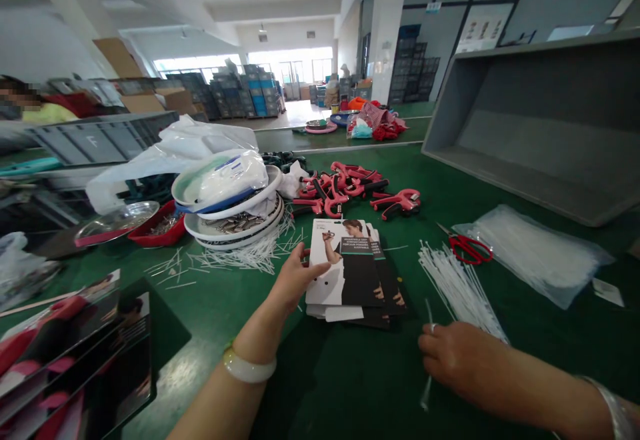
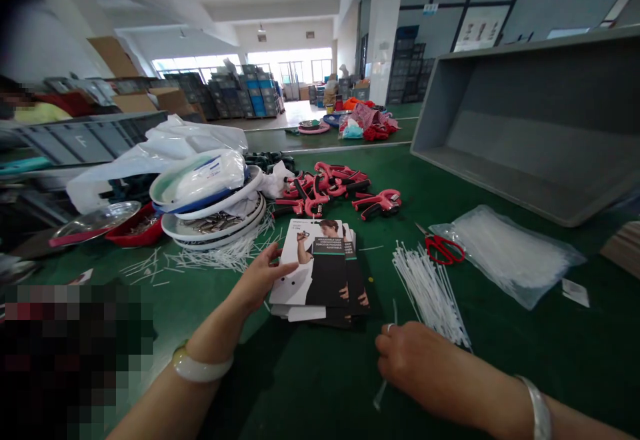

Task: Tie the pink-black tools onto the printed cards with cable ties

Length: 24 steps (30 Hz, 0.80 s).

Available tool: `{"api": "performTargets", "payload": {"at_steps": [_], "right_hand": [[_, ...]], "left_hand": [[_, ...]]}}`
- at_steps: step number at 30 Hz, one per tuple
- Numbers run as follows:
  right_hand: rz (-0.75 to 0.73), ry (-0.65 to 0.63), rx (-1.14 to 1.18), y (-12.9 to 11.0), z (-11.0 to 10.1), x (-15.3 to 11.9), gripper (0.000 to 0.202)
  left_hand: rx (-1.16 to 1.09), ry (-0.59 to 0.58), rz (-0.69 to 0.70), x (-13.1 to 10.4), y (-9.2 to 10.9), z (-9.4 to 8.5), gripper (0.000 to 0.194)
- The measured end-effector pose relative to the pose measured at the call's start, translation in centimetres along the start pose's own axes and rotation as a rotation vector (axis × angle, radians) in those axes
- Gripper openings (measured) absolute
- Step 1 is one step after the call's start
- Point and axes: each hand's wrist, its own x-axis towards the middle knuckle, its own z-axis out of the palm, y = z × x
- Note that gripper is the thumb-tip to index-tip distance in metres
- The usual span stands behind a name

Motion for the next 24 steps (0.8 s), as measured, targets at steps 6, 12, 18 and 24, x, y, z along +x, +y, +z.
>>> {"api": "performTargets", "payload": {"at_steps": [6, 12, 18, 24], "right_hand": [[-0.041, -0.014, -0.032, 0.8, -0.9, 1.1, 0.016], [0.270, 0.294, 0.546, 2.1, -4.2, 1.5, 0.009], [0.279, 0.720, 1.031, 1.6, -4.8, 6.1, 0.009], [0.237, 0.846, 1.231, 0.9, -3.4, 9.3, 0.012]], "left_hand": [[0.271, -0.168, -0.008, -1.1, 0.5, -1.7, 0.060], [0.224, -0.210, 0.026, -0.9, 0.7, -1.7, 0.053], [0.129, -0.237, -0.064, -1.9, 1.2, -1.4, 0.066], [0.006, -0.307, -0.162, -1.9, 1.2, -1.6, 0.072]]}}
